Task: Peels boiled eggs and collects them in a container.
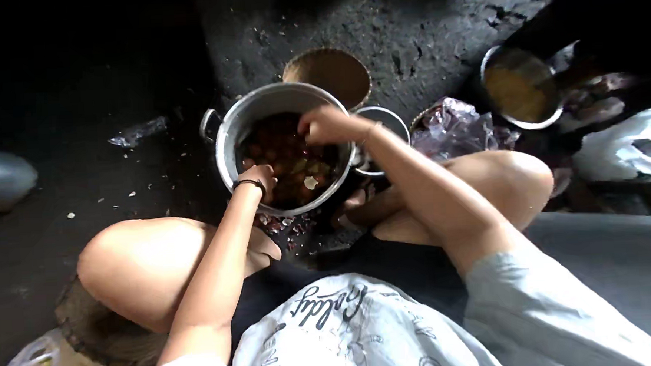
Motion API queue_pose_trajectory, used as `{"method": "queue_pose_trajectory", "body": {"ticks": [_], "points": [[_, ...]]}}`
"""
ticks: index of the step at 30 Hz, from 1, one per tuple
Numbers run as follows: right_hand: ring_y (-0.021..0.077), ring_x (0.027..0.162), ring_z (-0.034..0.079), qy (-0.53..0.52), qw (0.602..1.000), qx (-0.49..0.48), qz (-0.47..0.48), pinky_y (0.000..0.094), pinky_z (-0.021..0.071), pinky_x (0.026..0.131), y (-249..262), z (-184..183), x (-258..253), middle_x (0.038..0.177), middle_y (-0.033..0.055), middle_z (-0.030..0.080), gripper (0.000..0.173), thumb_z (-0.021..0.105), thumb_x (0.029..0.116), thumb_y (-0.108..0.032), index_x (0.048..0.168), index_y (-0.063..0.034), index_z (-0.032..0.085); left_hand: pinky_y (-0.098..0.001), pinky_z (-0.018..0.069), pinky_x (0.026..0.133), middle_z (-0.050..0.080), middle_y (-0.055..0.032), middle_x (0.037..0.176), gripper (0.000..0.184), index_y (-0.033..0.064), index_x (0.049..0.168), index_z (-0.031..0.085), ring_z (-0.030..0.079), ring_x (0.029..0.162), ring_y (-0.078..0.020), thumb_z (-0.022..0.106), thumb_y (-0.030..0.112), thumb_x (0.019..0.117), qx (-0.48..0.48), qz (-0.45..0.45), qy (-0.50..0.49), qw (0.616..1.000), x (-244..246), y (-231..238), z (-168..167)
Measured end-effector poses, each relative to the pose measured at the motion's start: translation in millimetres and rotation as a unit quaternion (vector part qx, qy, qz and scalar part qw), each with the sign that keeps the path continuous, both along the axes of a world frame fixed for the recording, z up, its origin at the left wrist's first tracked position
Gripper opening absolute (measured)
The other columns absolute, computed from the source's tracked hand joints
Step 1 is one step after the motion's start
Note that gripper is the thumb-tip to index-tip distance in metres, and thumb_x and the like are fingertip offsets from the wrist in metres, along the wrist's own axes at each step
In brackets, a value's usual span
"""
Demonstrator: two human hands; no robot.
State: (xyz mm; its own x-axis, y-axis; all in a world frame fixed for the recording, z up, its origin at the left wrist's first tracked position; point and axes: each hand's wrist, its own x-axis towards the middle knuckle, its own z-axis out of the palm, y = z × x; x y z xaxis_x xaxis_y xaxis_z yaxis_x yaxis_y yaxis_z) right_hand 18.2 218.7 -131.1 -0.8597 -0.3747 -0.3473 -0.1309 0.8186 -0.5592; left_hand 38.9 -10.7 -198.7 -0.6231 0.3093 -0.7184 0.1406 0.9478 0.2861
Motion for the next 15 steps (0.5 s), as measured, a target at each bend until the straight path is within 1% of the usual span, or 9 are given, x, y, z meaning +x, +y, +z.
{"method": "queue_pose_trajectory", "body": {"ticks": [2, 3, 5, 6, 8, 10, 11, 12, 15], "points": [[0.0236, 0.084, 0.069, 0.029, 0.988, -0.129, -0.073, 0.0457, 0.0591, 0.077, 28, 41, -9, 0.106, 0.0147, 0.071, 0.028, 0.067, 0.0962, -0.013, 0.123, -0.0044, 0.068, -0.0659, 0.0421, 0.106, 0.063, -0.0239, 0.134, 0.041, 0.0057, 0.139, 0.059, 0.057, 0.128, -0.0426, 0.054, 0.029, 0.1059, -0.004, -0.023, -0.010, 1.000, 0, -2, -4], [0.0191, 0.081, 0.069, 0.058, 0.977, -0.171, -0.116, 0.0402, 0.0596, 0.072, 49, 54, -19, 0.105, 0.0123, 0.070, 0.027, 0.066, 0.0969, -0.013, 0.122, -0.0033, 0.066, -0.0656, 0.0410, 0.107, 0.062, -0.0243, 0.135, 0.042, 0.0048, 0.140, 0.058, 0.056, 0.130, -0.0427, 0.053, 0.030, 0.1065, -0.007, -0.031, -0.013, 0.999, -3, 1, -5], [0.0180, 0.081, 0.069, 0.108, 0.955, -0.170, -0.219, 0.0381, 0.0595, 0.071, 98, 57, -31, 0.106, 0.0120, 0.069, 0.029, 0.066, 0.0956, -0.015, 0.121, -0.0015, 0.063, -0.0657, 0.0417, 0.106, 0.062, -0.0247, 0.133, 0.042, 0.0042, 0.139, 0.059, 0.057, 0.128, -0.0429, 0.054, 0.030, 0.1061, -0.012, -0.032, -0.005, 0.999, -4, 6, -8], [0.0216, 0.085, 0.069, 0.121, 0.945, -0.131, -0.273, 0.0417, 0.0594, 0.075, 120, 47, -36, 0.108, 0.0144, 0.068, 0.032, 0.067, 0.0949, -0.017, 0.121, 0.0000, 0.063, -0.0668, 0.0425, 0.105, 0.063, -0.0249, 0.132, 0.041, 0.0048, 0.137, 0.060, 0.058, 0.127, -0.0436, 0.056, 0.031, 0.1055, -0.019, -0.026, 0.003, 0.999, -5, 9, -8], [0.0373, 0.109, 0.066, 0.084, 0.923, -0.034, -0.374, 0.0577, 0.0526, 0.095, 157, -1, -39, 0.121, 0.0237, 0.067, 0.044, 0.068, 0.0948, -0.023, 0.129, 0.0032, 0.061, -0.0669, 0.0423, 0.104, 0.062, -0.0249, 0.133, 0.041, 0.0055, 0.135, 0.062, 0.057, 0.128, -0.0435, 0.056, 0.033, 0.1053, -0.038, -0.014, 0.010, 0.999, -6, 12, -9], [0.0458, 0.130, 0.056, -0.014, 0.902, 0.034, -0.430, 0.0652, 0.0420, 0.108, 174, -67, -27, 0.135, 0.0300, 0.060, 0.052, 0.068, 0.0966, -0.024, 0.138, 0.0052, 0.057, -0.0647, 0.0440, 0.104, 0.060, -0.0246, 0.136, 0.040, 0.0048, 0.133, 0.063, 0.056, 0.129, -0.0421, 0.057, 0.033, 0.1045, -0.055, -0.006, 0.018, 0.998, -7, 14, -11], [0.0468, 0.134, 0.051, -0.077, 0.892, 0.058, -0.441, 0.0653, 0.0389, 0.111, 173, -98, -14, 0.139, 0.0316, 0.056, 0.054, 0.069, 0.0965, -0.023, 0.139, 0.0067, 0.055, -0.0641, 0.0446, 0.103, 0.057, -0.0253, 0.139, 0.041, 0.0038, 0.134, 0.061, 0.055, 0.130, -0.0424, 0.059, 0.032, 0.1034, -0.059, 0.006, 0.020, 0.998, -5, 15, -13], [0.0458, 0.134, 0.051, -0.128, 0.880, 0.080, -0.450, 0.0643, 0.0399, 0.110, 170, -125, -2, 0.139, 0.0313, 0.056, 0.055, 0.072, 0.0935, -0.023, 0.136, 0.0072, 0.057, -0.0633, 0.0460, 0.103, 0.054, -0.0258, 0.141, 0.044, 0.0038, 0.137, 0.058, 0.056, 0.129, -0.0427, 0.062, 0.031, 0.1017, -0.064, 0.020, 0.024, 0.997, -4, 15, -14], [0.0433, 0.136, 0.051, -0.227, 0.850, 0.127, -0.458, 0.0608, 0.0415, 0.110, 159, -163, 23, 0.141, 0.0309, 0.055, 0.051, 0.073, 0.0926, -0.021, 0.130, 0.0103, 0.060, -0.0639, 0.0474, 0.101, 0.050, -0.0268, 0.146, 0.055, 0.0033, 0.144, 0.051, 0.056, 0.128, -0.0450, 0.067, 0.030, 0.0987, -0.077, 0.046, 0.039, 0.995, -5, 19, -18]]}}
